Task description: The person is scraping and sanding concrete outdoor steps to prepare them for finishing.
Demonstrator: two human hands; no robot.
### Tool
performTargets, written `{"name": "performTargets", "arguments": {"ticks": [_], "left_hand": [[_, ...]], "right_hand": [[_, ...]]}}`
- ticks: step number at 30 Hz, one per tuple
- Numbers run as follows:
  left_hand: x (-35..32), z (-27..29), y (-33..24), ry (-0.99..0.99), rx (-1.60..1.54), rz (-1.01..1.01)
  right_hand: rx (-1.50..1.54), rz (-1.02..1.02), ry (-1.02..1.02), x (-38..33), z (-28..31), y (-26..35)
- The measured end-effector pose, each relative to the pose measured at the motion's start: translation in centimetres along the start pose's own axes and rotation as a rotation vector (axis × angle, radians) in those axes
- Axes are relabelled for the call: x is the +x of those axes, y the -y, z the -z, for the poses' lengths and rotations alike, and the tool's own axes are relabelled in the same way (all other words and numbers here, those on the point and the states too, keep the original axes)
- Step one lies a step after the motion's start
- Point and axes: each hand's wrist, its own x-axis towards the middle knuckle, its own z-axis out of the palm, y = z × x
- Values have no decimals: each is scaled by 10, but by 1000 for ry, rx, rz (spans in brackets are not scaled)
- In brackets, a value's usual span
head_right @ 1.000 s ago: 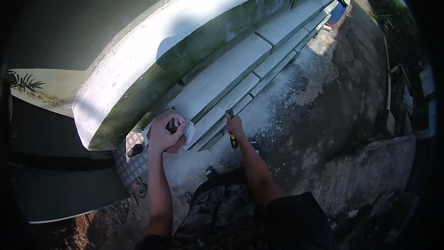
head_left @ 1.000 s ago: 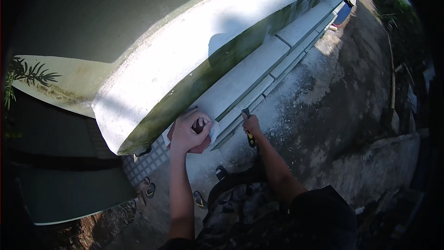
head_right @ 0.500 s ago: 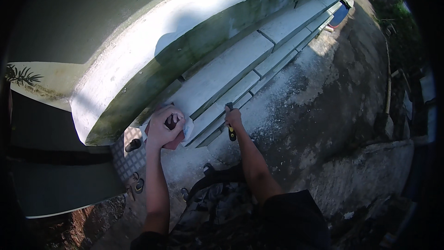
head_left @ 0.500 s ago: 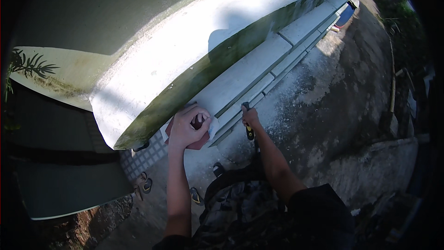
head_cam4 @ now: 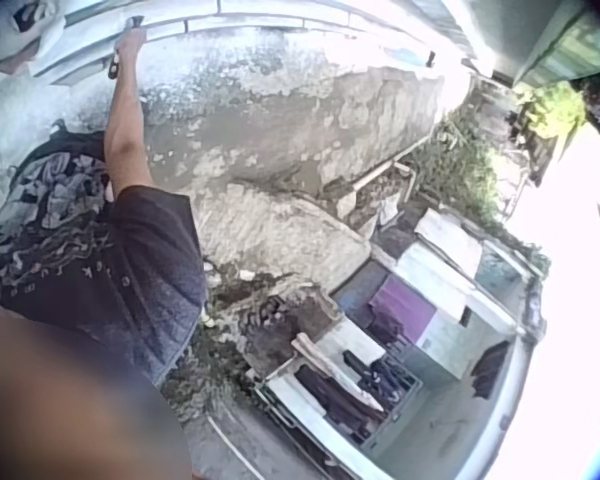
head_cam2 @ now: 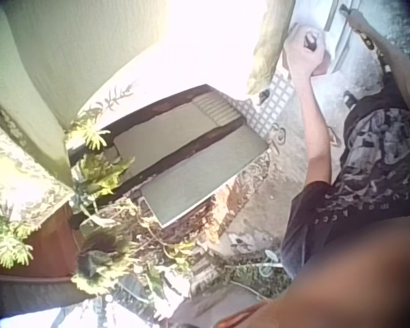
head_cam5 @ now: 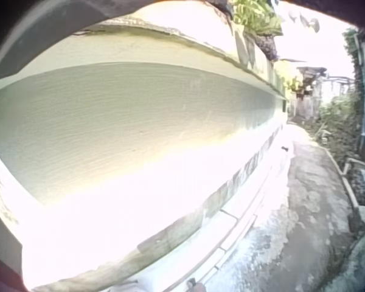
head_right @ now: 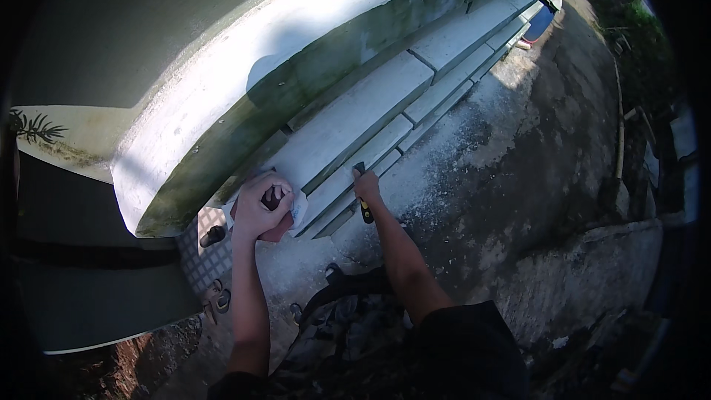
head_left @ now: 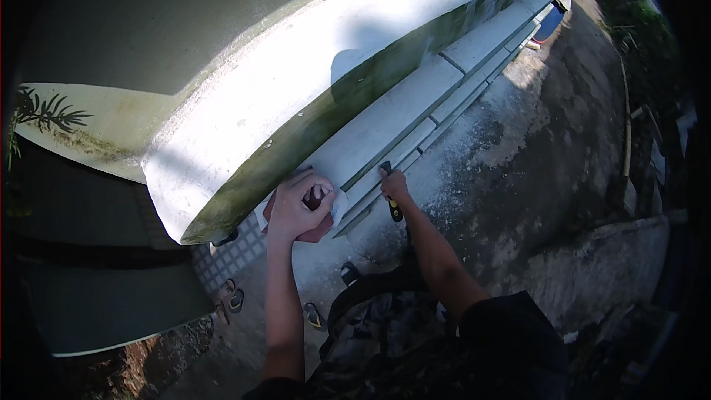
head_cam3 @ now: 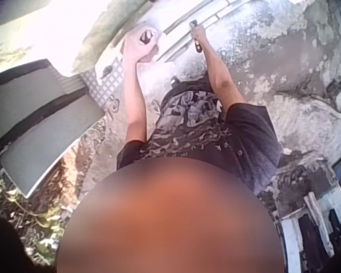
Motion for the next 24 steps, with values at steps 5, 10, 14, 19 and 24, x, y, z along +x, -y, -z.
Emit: {"name": "performTargets", "arguments": {"ticks": [5, 10, 14, 19, 24], "left_hand": [[4, -7, -2, -18, -36, 32], [0, 2, -5, -7, 14, 37], [2, -2, -1, 17, -8, -15], [1, -2, -1, 10, -31, 38], [-1, -1, -2, 15, -16, 62]], "right_hand": [[-183, 177, -181, 9, 1, -49], [-53, -37, 9, 2, -4, -1], [-76, -50, -16, 28, -3, -9], [-170, 90, -78, 3, -2, -41], [10, -159, 102, -4, 9, -18]]}}
